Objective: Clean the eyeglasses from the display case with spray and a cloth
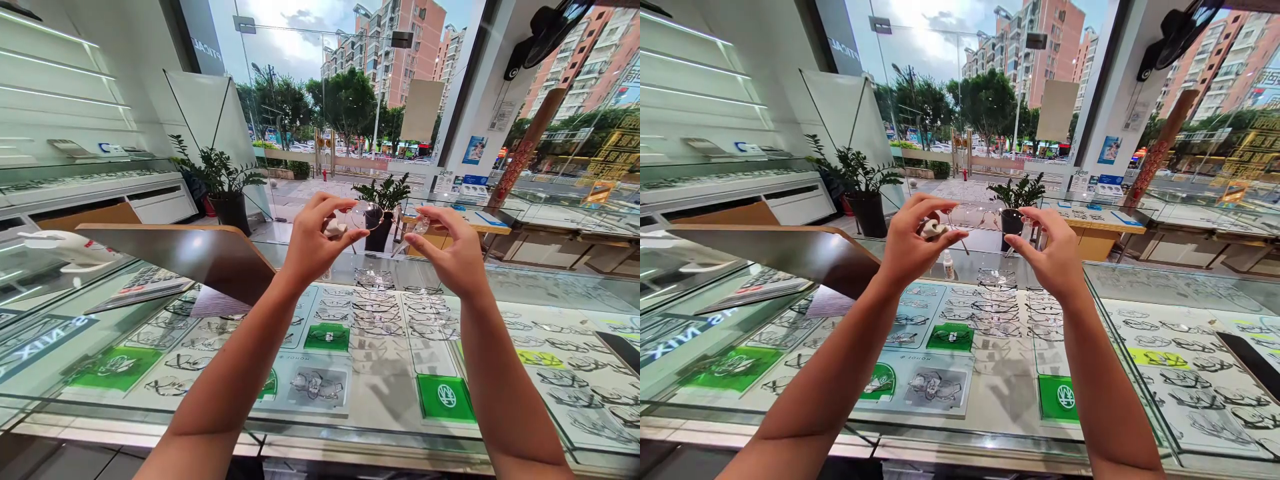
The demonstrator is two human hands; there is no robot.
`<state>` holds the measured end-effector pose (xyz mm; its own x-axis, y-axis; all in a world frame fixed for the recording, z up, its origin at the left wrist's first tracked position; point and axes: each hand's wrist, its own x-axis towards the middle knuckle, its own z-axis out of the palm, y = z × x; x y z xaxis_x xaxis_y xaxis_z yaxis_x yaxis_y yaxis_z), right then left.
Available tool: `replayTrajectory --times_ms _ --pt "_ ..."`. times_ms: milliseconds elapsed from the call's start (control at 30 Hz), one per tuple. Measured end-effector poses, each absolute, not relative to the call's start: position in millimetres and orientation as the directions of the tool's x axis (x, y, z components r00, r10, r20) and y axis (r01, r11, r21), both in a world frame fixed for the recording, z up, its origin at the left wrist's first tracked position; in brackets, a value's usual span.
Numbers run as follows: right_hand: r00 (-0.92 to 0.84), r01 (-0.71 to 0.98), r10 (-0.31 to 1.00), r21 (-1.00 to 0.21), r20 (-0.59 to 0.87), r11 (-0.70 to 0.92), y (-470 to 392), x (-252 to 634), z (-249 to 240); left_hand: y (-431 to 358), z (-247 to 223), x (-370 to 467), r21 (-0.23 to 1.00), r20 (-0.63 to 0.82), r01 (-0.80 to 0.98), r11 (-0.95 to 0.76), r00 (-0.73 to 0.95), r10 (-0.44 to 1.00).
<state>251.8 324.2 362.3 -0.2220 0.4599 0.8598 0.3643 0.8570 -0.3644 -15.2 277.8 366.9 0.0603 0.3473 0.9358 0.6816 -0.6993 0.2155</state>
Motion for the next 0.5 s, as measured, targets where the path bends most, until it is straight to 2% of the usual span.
replayTrajectory --times_ms 500 --pt "-0.163 0.411 0.345 -0.254 0.924 0.875 316.0 243.4 363.9 285.0 365.2 -19.2 0.214 0.942 0.68 -0.702 0.045 0.331"
